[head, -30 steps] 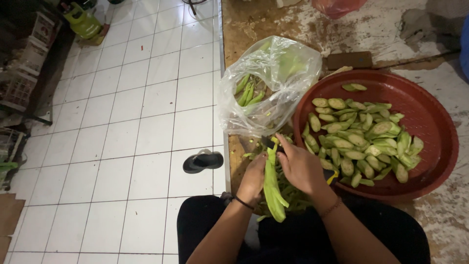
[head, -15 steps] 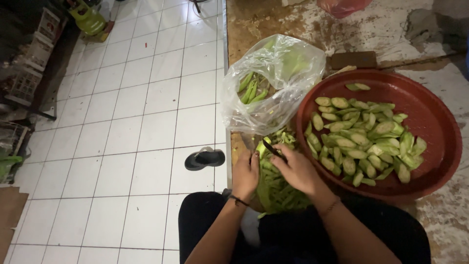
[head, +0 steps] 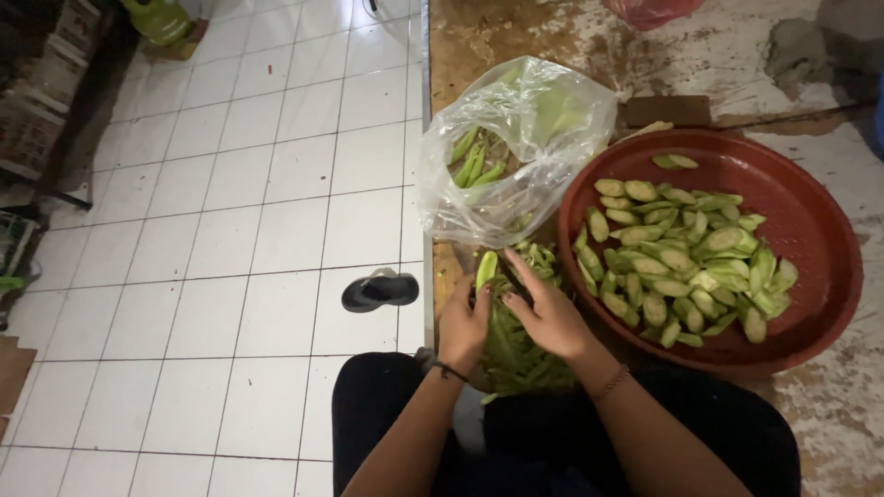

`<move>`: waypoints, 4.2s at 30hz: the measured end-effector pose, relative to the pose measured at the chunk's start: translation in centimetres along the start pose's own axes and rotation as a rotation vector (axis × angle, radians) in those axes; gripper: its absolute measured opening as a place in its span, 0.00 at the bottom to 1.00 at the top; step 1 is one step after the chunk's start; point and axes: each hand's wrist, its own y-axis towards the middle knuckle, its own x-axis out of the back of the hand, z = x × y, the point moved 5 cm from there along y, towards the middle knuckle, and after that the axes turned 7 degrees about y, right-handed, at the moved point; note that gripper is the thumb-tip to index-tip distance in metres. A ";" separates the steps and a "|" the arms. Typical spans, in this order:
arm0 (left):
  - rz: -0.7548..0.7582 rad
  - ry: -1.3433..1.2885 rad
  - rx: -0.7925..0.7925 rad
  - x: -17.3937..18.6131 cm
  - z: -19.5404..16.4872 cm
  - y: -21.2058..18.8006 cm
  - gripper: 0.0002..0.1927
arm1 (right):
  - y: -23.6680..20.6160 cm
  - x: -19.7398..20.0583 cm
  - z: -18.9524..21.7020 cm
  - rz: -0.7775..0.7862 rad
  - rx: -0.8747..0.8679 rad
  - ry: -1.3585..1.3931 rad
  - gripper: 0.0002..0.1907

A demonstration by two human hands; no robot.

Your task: The person sits on the floor and uses a small knife to peel the skin off long green vegetables. The peeled pieces are placed into a red bowl, while the skins fall onto the floor. The person continues peeling multiple vegetables one by one.

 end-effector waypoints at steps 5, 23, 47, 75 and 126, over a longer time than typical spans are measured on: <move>0.007 -0.123 0.094 0.2 4.4 1.8 0.13 | -0.1 -0.5 -1.2 0.189 -0.589 -0.153 0.23; -0.060 -1.121 0.117 6.6 -0.1 4.0 0.22 | -3.2 -1.4 -4.2 0.172 -0.797 0.528 0.24; 0.053 -1.049 0.029 2.0 -2.6 2.2 0.21 | -1.6 2.4 -3.4 -0.301 -0.689 0.151 0.18; 0.245 -1.435 0.015 -0.9 -2.2 -2.0 0.20 | -4.4 3.4 -3.7 -0.509 -0.435 0.226 0.14; 0.194 -1.281 0.420 -1.9 -2.4 3.7 0.19 | -2.5 -1.3 2.3 0.190 -0.355 -0.373 0.22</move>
